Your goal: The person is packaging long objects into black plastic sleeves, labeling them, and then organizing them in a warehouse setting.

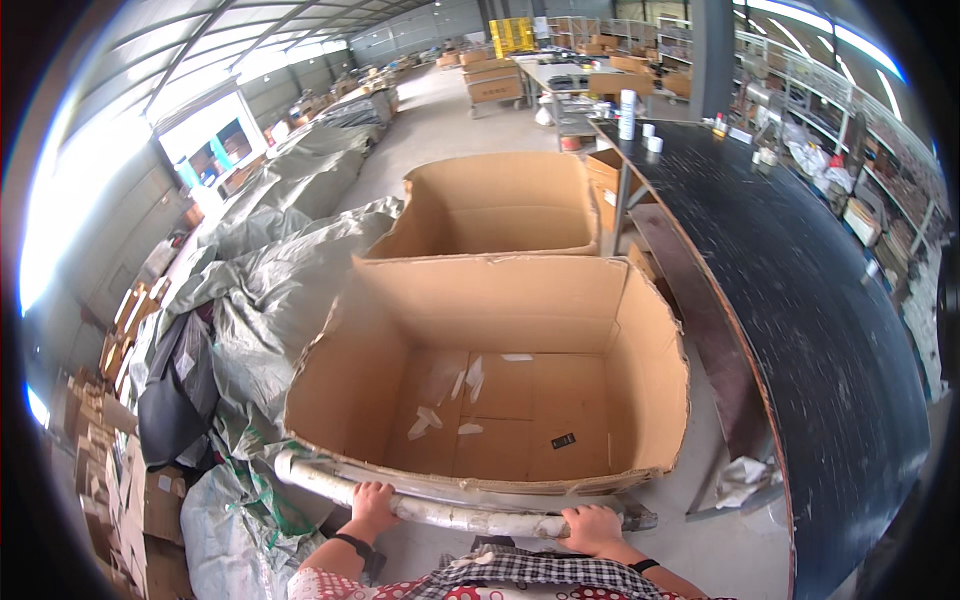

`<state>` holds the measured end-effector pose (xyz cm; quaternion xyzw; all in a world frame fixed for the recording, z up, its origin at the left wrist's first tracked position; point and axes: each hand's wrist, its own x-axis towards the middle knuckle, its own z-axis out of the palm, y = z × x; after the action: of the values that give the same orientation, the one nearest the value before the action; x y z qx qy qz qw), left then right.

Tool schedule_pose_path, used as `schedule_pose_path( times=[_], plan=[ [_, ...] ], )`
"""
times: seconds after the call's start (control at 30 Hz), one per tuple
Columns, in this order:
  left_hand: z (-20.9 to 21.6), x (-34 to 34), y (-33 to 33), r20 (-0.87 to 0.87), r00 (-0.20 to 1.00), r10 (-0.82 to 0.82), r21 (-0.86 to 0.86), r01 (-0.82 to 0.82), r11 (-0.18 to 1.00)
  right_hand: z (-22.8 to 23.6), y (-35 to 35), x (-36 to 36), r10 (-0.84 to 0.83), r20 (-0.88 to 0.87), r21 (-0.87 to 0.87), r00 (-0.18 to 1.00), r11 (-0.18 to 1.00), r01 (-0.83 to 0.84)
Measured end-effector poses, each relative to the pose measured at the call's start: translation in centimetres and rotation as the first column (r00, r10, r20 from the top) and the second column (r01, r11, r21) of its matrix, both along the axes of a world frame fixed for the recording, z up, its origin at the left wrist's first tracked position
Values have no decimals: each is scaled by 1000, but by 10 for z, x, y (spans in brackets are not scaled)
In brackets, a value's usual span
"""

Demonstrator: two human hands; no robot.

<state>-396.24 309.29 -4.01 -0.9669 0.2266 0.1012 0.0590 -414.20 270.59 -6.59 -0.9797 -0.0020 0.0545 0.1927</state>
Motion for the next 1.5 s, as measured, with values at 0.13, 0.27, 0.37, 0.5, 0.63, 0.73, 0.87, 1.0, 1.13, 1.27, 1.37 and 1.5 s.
schedule_pose_path(
  times=[0.13,0.27,0.37,0.5,0.63,0.73,0.87,1.0,1.13,1.27,1.37,1.5],
  plan=[
    [-5,-39,4,-55,983,-174,-148,164,975,-5,-34,-41,33,-7,-82,999,996,-33],
    [16,-66,-9,-168,983,-74,109,93,990,8,-80,-72,10,-99,-148,995,989,-25],
    [-14,-81,-17,-257,950,-179,62,201,978,10,-117,-82,-3,-52,-214,999,977,-9],
    [-23,-94,-57,-175,955,-240,-88,228,970,9,-161,-80,-24,-49,-317,998,948,7],
    [-13,-85,-94,-41,954,-297,-207,283,936,10,-201,-54,-31,-49,-337,998,942,13],
    [-20,-59,-112,-39,960,-278,-253,259,932,13,-219,-22,-56,-34,-347,998,937,40],
    [-11,-12,-139,-66,962,-265,-229,244,942,15,-241,32,-59,-3,-354,998,934,54],
    [-3,57,-160,-121,978,-169,-155,150,977,19,-256,102,-47,71,-308,996,949,67],
    [-8,133,-178,-105,978,-177,-151,161,975,16,-273,174,-49,46,-338,998,939,61],
    [-8,216,-196,-99,982,-163,-134,149,980,14,-290,254,-73,-1,-326,997,943,68],
    [-7,281,-210,-86,984,-159,-135,146,980,15,-302,319,-65,6,-334,998,940,64],
    [-4,371,-232,-70,988,-140,-107,132,986,18,-323,412,-47,-18,-360,999,932,37]
  ],
)
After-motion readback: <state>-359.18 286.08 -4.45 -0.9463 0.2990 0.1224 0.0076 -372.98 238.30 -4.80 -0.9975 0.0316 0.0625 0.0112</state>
